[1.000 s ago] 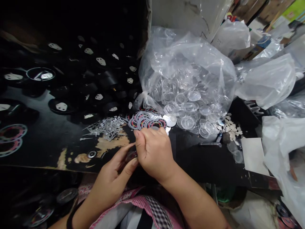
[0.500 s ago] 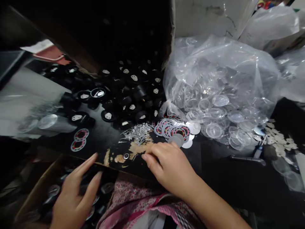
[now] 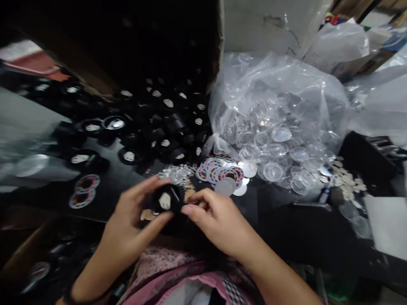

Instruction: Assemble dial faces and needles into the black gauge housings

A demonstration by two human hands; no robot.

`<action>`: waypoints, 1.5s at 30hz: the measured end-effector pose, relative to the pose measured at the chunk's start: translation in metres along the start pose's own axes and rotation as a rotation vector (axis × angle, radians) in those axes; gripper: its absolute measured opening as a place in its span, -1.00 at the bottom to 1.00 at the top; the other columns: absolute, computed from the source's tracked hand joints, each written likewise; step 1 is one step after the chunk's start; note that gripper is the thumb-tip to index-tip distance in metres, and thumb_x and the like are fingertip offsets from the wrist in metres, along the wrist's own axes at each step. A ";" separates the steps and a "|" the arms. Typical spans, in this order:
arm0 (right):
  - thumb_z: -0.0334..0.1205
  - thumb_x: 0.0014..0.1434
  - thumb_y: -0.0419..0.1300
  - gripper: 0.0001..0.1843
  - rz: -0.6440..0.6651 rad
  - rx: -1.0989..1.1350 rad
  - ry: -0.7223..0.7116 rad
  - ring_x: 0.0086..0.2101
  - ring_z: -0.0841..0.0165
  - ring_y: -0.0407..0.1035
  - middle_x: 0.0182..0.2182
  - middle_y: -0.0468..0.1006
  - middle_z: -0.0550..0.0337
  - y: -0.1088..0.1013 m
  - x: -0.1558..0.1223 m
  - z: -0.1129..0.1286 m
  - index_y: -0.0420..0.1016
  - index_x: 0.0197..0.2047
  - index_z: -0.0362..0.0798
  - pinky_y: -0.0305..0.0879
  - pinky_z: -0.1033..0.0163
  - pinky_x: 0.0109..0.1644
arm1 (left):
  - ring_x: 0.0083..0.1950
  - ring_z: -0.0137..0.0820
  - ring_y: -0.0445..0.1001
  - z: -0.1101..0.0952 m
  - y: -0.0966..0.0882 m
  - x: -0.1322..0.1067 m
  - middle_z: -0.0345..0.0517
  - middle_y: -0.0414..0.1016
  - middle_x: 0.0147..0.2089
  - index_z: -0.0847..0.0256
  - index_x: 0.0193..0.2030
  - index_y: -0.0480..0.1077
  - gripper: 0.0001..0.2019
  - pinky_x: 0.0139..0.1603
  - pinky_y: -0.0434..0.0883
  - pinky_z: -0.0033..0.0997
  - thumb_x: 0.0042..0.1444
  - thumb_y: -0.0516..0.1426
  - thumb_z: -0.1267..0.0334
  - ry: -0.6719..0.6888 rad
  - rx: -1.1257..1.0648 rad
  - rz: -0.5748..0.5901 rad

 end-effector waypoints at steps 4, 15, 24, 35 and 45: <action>0.04 0.20 0.27 -0.68 0.015 0.136 0.049 -0.42 0.47 0.27 -0.44 0.39 0.35 0.003 0.001 0.001 0.36 -0.30 -0.04 0.17 0.36 -0.36 | 0.31 -0.12 0.40 0.001 0.026 -0.037 -0.15 0.51 0.26 -0.11 0.18 0.48 -0.49 0.27 0.39 -0.27 0.05 0.35 0.21 -0.451 -0.555 0.053; -0.21 0.23 0.31 -0.69 -0.298 -0.908 -0.052 0.03 0.06 0.36 0.00 0.44 -0.08 -0.050 0.005 -0.023 0.49 0.03 -0.07 0.32 -0.09 0.11 | -0.15 -0.30 0.65 -0.011 0.057 -0.030 0.06 0.61 0.12 0.14 0.07 0.55 -0.64 -0.12 0.61 -0.44 0.13 0.31 0.17 -0.905 -1.177 0.011; -0.22 0.25 0.28 -0.60 -0.255 -0.950 -0.096 0.13 0.02 0.30 0.12 0.39 -0.07 -0.046 0.001 -0.022 0.42 0.15 0.00 0.28 -0.14 0.15 | -0.02 -0.21 0.64 -0.016 0.071 -0.032 0.10 0.65 0.03 0.21 0.08 0.49 -0.69 -0.07 0.60 -0.33 0.27 0.17 0.12 -0.929 -1.131 0.005; -0.26 0.34 0.18 -0.88 -0.179 -0.408 -0.386 -0.15 0.31 0.43 -0.17 0.53 0.06 -0.021 -0.011 -0.013 0.52 -0.12 -0.10 0.37 0.23 -0.05 | 0.19 -0.13 0.53 -0.029 0.080 -0.021 -0.01 0.55 0.21 0.03 0.18 0.46 -0.60 0.18 0.50 -0.04 0.30 0.08 -0.04 -0.919 -1.305 -0.065; -0.29 0.27 0.21 -0.93 -0.366 -0.065 -0.149 -0.30 0.39 0.44 -0.32 0.57 0.24 -0.031 -0.013 -0.002 0.55 -0.21 -0.01 0.36 0.29 -0.21 | 0.26 -0.14 0.47 -0.028 0.077 -0.024 -0.06 0.55 0.22 0.05 0.09 0.53 -0.68 0.17 0.51 -0.17 0.22 0.22 0.09 -0.762 -1.132 -0.098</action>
Point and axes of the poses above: each hand's wrist, its own x-axis towards the middle knuckle, its own y-axis out of the palm, z = x × y, the point moved 3 cm from there along x, towards the middle knuckle
